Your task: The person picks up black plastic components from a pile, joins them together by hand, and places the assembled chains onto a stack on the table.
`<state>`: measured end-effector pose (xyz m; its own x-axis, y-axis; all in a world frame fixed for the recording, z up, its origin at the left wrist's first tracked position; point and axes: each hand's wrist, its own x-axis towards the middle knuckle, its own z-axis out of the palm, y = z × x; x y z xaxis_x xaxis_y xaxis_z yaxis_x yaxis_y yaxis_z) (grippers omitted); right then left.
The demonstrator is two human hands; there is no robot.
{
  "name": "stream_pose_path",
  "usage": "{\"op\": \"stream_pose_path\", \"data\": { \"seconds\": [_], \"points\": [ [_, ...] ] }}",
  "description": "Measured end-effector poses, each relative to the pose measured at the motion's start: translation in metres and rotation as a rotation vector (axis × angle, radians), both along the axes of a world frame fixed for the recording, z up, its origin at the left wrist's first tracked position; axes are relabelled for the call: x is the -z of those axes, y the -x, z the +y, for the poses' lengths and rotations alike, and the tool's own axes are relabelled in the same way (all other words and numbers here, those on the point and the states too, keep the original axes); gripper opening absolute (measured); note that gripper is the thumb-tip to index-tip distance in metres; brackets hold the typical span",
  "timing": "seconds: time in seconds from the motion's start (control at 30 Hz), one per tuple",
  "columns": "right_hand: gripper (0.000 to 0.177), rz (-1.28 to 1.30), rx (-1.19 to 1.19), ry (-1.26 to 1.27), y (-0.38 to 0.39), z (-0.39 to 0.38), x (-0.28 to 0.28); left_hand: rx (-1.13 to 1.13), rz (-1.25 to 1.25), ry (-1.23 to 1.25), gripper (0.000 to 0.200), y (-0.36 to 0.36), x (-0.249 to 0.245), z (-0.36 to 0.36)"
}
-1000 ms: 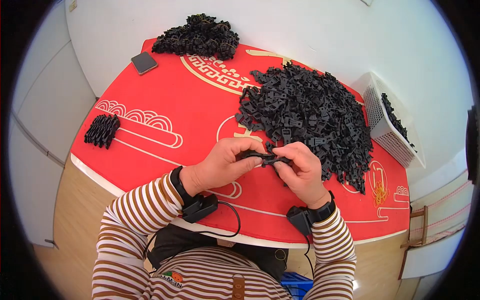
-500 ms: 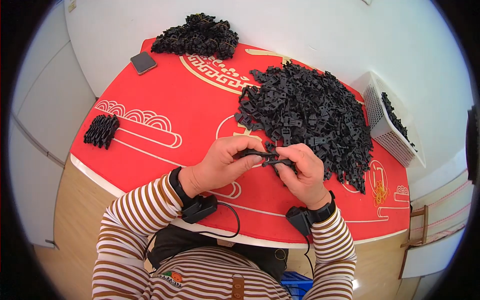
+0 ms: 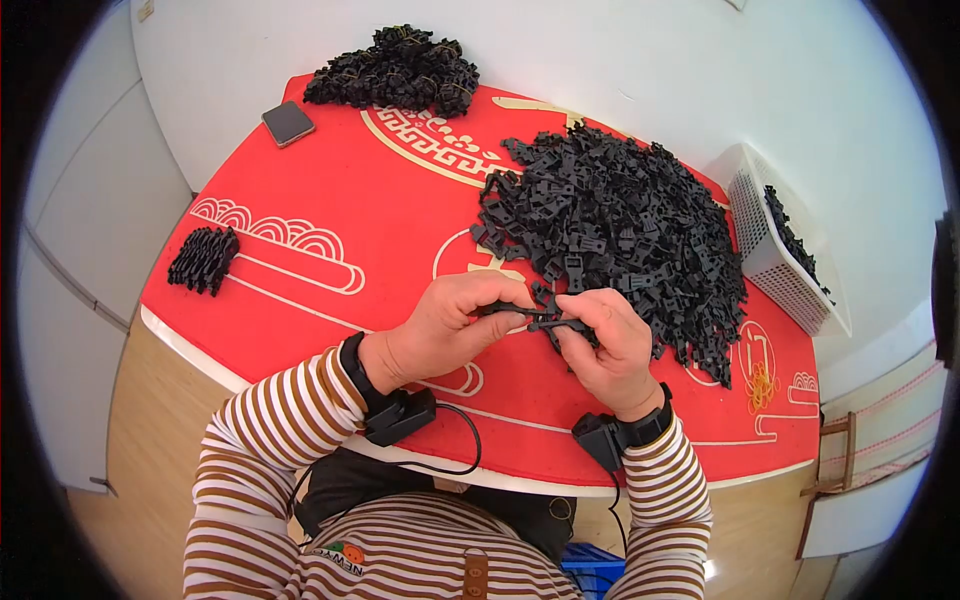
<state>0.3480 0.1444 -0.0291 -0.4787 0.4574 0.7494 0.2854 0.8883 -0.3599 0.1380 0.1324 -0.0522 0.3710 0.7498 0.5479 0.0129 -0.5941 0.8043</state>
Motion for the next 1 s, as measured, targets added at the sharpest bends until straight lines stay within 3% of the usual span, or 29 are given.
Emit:
{"op": "stream_pose_path", "data": {
  "seconds": [0.07, 0.27, 0.37, 0.67, 0.77, 0.83, 0.9, 0.93, 1.0],
  "points": [
    [0.03, -0.007, 0.004, 0.0, 0.0, 0.0, 0.001, -0.015, 0.013, -0.094, 0.014, -0.001, 0.001, 0.002],
    [0.024, -0.012, 0.011, 0.042, 0.001, 0.001, 0.002, -0.012, 0.032, 0.058, 0.015, 0.0, 0.003, -0.002],
    [0.02, 0.008, 0.028, 0.139, 0.003, 0.003, 0.007, -0.007, 0.021, 0.022, 0.015, -0.002, 0.003, 0.0],
    [0.014, 0.061, 0.067, 0.362, 0.008, 0.017, 0.03, 0.044, 0.03, 0.369, 0.014, 0.0, 0.015, 0.013],
    [0.014, 0.036, 0.085, 0.296, 0.002, 0.012, 0.024, 0.015, -0.029, 0.342, 0.016, -0.007, 0.021, 0.012],
    [0.015, 0.036, 0.026, 0.185, 0.006, 0.011, 0.023, 0.025, 0.077, 0.186, 0.019, -0.003, 0.02, 0.007],
    [0.036, 0.08, -0.031, 0.29, 0.007, 0.011, 0.032, -0.018, 0.112, 0.138, 0.018, 0.005, 0.002, -0.013],
    [0.046, 0.083, -0.028, 0.256, 0.009, 0.002, 0.021, -0.146, 0.125, 0.097, 0.017, 0.013, 0.001, -0.016],
    [0.045, 0.097, -0.013, 0.293, 0.007, 0.0, 0.019, -0.436, 0.191, -0.059, 0.015, 0.04, 0.006, -0.023]
  ]
}}
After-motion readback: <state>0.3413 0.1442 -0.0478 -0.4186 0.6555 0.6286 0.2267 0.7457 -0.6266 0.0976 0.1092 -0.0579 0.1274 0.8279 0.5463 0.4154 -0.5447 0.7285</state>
